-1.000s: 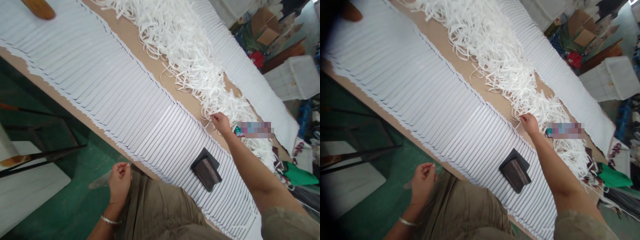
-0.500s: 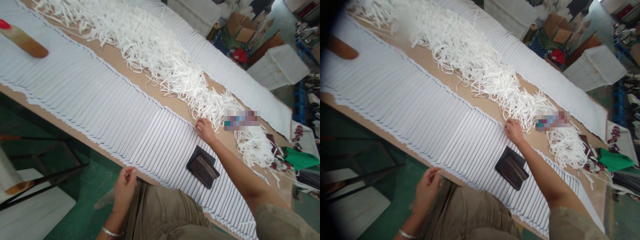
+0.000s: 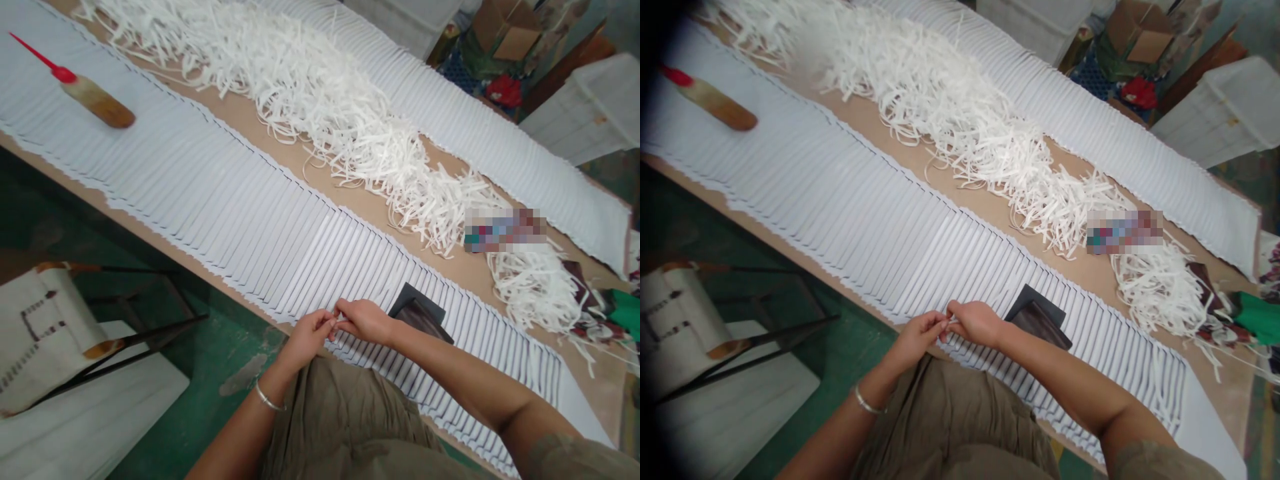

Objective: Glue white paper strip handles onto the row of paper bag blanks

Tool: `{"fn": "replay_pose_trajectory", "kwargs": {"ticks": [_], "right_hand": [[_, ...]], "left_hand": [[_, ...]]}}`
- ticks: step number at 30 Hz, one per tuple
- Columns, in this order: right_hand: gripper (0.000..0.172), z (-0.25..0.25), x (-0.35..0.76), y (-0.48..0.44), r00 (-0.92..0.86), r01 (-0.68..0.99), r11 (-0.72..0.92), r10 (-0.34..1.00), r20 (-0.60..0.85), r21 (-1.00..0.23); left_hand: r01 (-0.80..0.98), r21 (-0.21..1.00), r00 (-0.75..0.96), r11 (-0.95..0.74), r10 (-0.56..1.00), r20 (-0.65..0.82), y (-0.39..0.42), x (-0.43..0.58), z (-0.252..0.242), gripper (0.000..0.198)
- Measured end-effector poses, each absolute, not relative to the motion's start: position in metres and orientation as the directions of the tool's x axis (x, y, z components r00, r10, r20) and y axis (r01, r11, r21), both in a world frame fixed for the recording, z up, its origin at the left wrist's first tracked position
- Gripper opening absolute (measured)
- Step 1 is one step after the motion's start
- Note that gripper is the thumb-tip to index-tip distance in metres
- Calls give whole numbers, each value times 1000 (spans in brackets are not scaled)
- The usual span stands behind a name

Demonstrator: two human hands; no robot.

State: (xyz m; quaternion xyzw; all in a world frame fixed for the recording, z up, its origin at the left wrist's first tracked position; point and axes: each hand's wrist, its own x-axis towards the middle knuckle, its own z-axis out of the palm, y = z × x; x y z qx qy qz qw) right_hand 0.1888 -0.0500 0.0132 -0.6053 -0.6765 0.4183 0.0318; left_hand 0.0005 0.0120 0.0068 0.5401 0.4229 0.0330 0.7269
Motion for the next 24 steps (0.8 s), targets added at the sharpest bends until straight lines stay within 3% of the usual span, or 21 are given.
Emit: {"fn": "replay_pose_trajectory", "kwargs": {"ticks": [5, 10, 18, 24], "right_hand": [[25, 10, 184, -36, -357, 700, -74, 826, -437, -711], [25, 5, 234, -12, -348, 614, -104, 854, -386, -783], [23, 8, 337, 65, 80, 766, -285, 932, -354, -576], [19, -1, 324, 109, 125, 796, -281, 943, -309, -537]], "left_hand": [[351, 725, 600, 593, 452, -660, 9, -17, 4, 33], [376, 739, 411, 559, 615, -674, 12, -45, -8, 39], [389, 751, 190, 534, 751, -633, 14, -66, -26, 41], [292, 787, 125, 544, 794, -596, 9, -60, -42, 30]]}}
